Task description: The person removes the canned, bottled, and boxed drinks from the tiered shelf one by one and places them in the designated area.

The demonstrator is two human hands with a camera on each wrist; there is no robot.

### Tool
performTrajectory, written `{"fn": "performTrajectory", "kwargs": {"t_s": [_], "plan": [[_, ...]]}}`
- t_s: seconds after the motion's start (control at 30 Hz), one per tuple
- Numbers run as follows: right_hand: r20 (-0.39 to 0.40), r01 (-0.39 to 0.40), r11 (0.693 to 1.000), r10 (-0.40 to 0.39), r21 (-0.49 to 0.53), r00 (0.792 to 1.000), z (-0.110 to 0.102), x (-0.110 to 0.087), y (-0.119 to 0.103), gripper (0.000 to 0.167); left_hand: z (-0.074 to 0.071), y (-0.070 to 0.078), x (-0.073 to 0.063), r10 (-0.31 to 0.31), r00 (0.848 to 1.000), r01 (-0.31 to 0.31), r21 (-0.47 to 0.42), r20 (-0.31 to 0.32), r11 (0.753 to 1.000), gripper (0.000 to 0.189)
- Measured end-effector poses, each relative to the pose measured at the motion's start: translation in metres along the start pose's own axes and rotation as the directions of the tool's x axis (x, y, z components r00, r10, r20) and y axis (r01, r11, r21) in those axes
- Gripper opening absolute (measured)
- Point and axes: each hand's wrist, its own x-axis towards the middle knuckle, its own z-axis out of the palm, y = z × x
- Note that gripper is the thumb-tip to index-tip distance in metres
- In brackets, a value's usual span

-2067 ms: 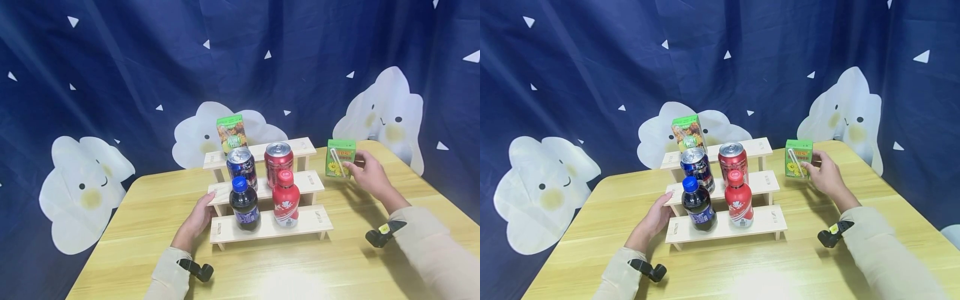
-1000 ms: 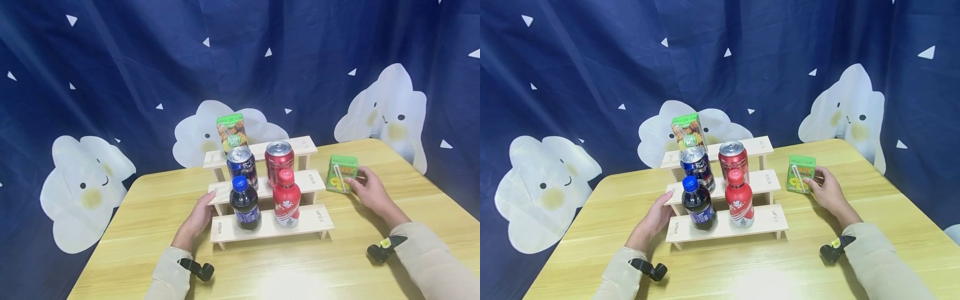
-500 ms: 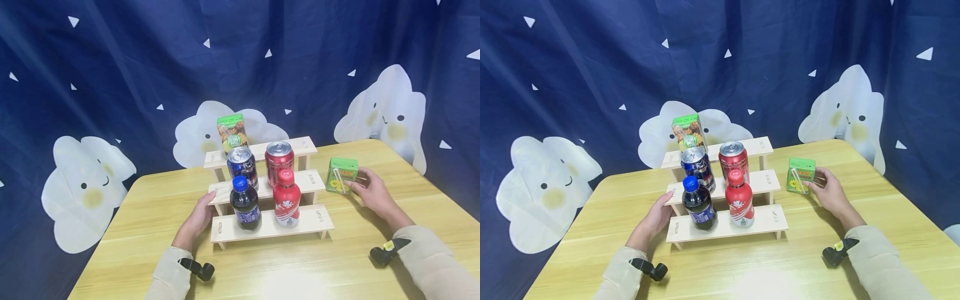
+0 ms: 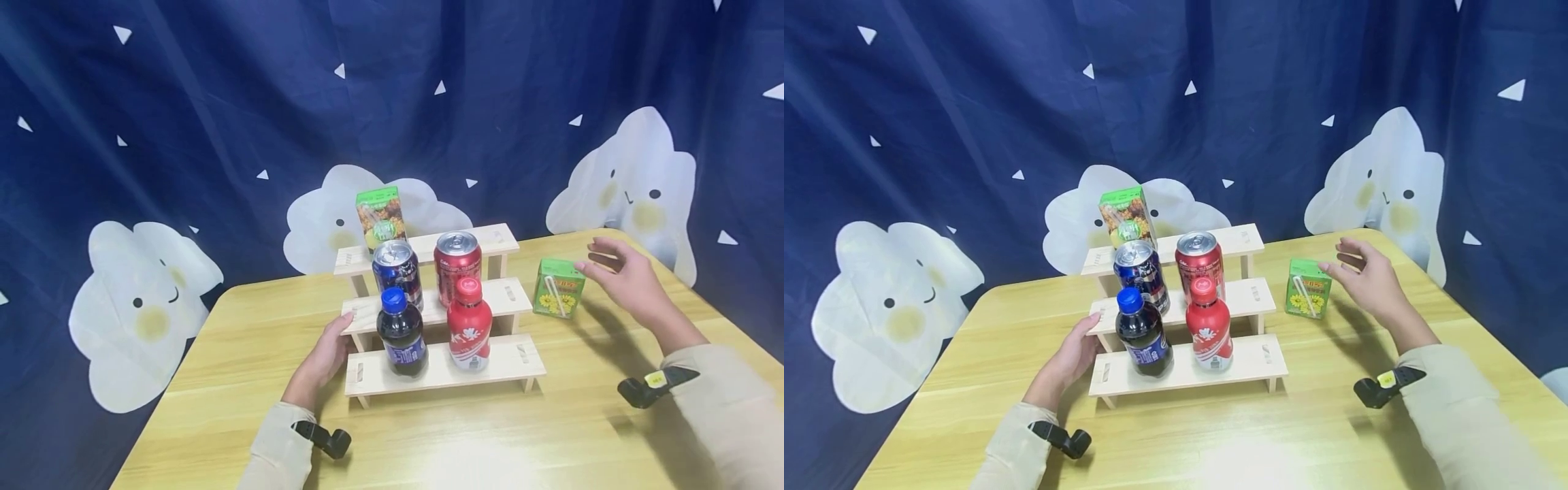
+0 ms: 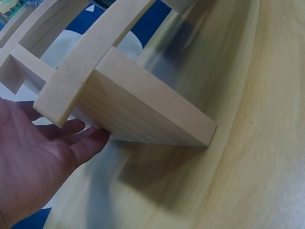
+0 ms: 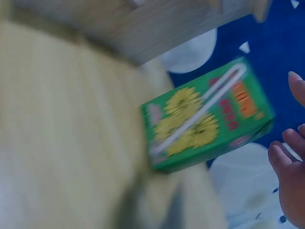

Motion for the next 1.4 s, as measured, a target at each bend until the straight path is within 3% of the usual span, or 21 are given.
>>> {"fn": "performTrajectory", "kwargs": {"t_s": [0.2, 0.43, 0.9, 1.17, 1.4], "plan": [[-0.006, 0.003, 1.000, -0.002, 0.008, 1.000, -0.006, 0.010, -0.027, 0.068, -0.001, 0.001, 0.000, -0.003, 1.000, 0.003, 0.005, -0.003, 1.000, 0.057], [0.071, -0.039, 0.996, 0.034, 0.082, 0.997, 0.007, 0.015, -0.062, 0.070, 0.001, 0.002, 0.000, -0.006, 1.000, 0.006, -0.001, -0.006, 1.000, 0.056], [0.184, 0.057, 0.985, -0.087, 0.163, 0.979, 0.042, 0.026, -0.141, 0.066, 0.001, 0.001, 0.001, -0.002, 1.000, 0.002, -0.001, -0.006, 1.000, 0.056], [0.225, 0.132, 0.985, -0.155, 0.114, 0.962, 0.060, 0.036, -0.179, 0.062, 0.001, 0.000, 0.001, -0.004, 1.000, 0.004, 0.003, -0.006, 1.000, 0.057], [0.287, 0.136, 0.983, -0.167, 0.125, 0.943, 0.077, 0.047, -0.204, 0.060, 0.001, -0.001, 0.001, 0.005, 1.000, -0.005, 0.013, -0.010, 1.000, 0.057]]}}
